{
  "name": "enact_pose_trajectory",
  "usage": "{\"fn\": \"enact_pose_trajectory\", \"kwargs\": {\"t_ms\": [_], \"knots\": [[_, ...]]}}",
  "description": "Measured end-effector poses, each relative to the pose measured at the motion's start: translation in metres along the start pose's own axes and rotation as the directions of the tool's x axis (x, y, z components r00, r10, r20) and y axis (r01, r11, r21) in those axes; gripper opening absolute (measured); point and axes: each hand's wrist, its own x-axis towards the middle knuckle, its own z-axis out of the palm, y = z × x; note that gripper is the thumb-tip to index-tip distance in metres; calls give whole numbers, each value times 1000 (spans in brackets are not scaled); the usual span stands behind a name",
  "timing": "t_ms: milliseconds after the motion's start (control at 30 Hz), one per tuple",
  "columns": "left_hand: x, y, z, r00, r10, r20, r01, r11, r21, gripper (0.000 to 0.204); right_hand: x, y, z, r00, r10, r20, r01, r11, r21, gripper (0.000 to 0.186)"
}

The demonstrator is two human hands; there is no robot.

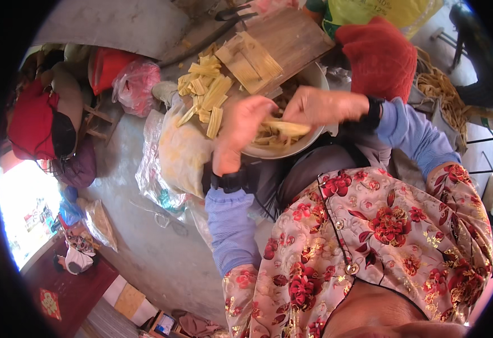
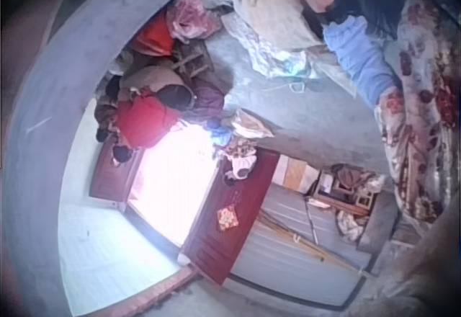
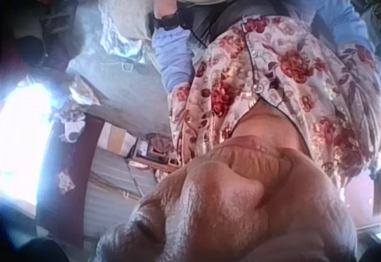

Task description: The person is wrapping small pieces of food filling into strips of bean curd skin by hand and placing the finished rolls into a large bowl.

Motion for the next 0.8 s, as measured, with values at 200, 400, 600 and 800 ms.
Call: {"fn": "enact_pose_trajectory", "kwargs": {"t_ms": [200,400,600,800], "knots": [[-1,6,47,985,21,-171,-129,747,-653,20,10,-7,18,761,-255,-596,289,957,-41,16],[4,18,68,992,-3,-127,-88,709,-700,19,13,24,0,450,-729,-515,-105,530,-842,14],[10,-17,56,995,-88,55,102,736,-670,9,6,19,-3,518,-718,-464,3,544,-839,8],[11,-5,65,690,680,-248,-322,596,736,18,6,61,0,880,83,-467,24,975,219,22]]}}
